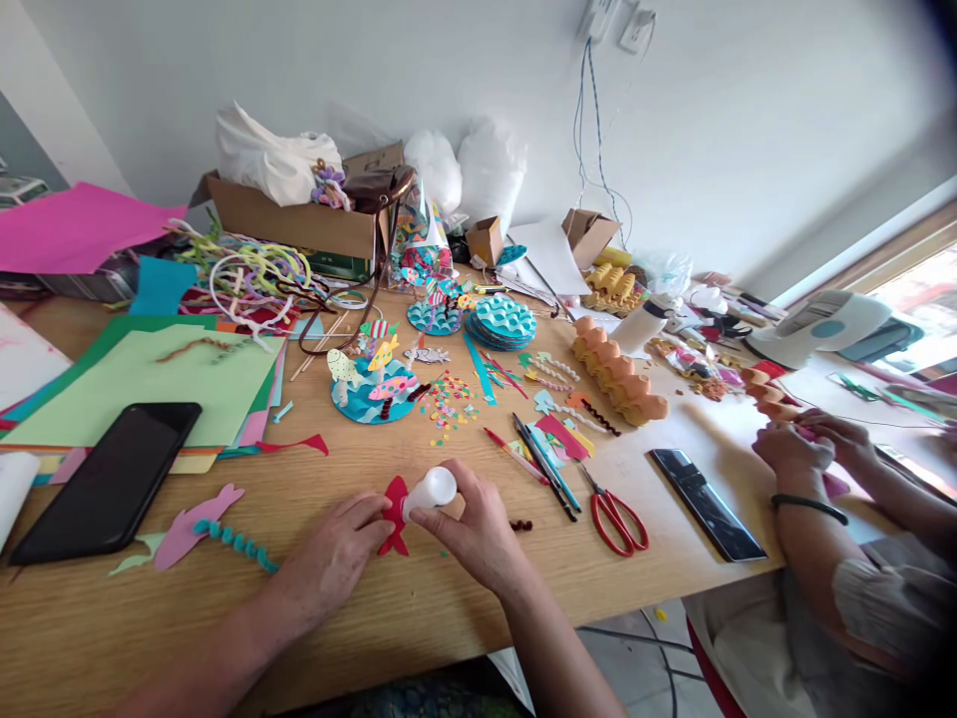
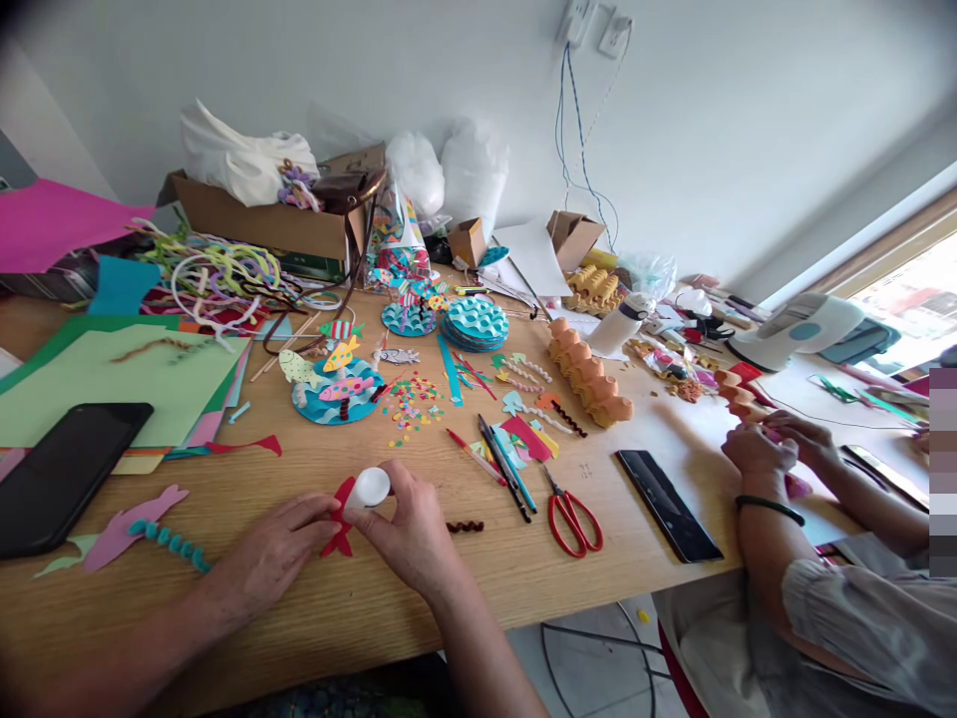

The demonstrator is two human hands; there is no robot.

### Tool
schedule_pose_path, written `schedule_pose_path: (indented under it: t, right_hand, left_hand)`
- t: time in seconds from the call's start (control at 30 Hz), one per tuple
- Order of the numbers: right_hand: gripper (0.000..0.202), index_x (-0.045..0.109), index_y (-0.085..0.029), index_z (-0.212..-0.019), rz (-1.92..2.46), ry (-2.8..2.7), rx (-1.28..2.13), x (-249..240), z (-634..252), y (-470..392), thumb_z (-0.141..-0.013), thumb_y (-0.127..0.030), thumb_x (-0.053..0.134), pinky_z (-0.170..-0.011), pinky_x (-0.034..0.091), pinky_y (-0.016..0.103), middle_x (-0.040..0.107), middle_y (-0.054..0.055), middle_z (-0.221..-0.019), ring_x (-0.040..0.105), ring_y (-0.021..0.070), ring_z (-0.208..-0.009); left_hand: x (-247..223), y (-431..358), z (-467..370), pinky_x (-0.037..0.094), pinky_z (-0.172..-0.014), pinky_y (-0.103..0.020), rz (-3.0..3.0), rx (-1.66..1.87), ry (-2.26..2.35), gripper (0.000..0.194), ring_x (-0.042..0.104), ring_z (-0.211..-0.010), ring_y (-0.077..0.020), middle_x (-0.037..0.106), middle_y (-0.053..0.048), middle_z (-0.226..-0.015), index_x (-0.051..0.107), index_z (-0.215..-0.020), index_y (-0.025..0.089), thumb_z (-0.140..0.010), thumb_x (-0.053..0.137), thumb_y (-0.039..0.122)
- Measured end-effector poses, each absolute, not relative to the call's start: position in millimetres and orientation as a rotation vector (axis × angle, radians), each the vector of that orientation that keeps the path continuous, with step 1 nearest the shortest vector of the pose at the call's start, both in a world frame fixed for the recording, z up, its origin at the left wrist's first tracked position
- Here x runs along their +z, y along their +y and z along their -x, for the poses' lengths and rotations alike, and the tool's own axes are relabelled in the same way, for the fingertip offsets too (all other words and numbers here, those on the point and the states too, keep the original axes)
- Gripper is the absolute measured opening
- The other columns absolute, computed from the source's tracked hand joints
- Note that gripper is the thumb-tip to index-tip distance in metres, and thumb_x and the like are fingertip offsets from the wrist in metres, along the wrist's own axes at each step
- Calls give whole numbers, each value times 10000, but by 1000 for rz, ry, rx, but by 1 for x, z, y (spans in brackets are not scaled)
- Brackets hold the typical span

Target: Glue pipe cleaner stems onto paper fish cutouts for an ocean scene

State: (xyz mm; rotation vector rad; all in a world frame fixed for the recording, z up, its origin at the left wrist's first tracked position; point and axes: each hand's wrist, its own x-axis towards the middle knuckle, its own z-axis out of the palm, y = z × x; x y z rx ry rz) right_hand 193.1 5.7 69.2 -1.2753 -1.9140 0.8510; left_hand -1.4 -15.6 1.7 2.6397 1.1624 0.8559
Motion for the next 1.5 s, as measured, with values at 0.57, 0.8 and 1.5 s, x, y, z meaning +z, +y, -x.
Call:
schedule_pose_path:
  t: [0.57,0.8,1.5]
  right_hand:
    - [222,496,-187,-720,1289,-1843,863,65,-189,14,-729,-332,664,-581,330,205,512,-38,-652,467,119,-616]
    - [238,508,-182,-739,1273,-1848,874,68,-191,12,-737,-365,659,-586,334,208,526,-32,-667,476,120,-624]
    - [234,496,-184,-731,1250,-1884,847,66,-193,7,-730,-332,676,-558,321,191,521,-46,-654,474,104,-603]
  left_hand:
    - [3,-15,2,513,-806,-342,-2650,804,1172,275,593,-949,-197,649,-54,-1018,639,-908,208,-813,433,53]
    - [5,-15,1,517,-800,-345,-2651,824,1160,266,592,-936,-198,650,-66,-993,643,-899,195,-829,420,69]
    - [3,-15,1,511,-803,-337,-2632,851,1148,265,583,-932,-193,637,-70,-978,635,-916,190,-823,426,56]
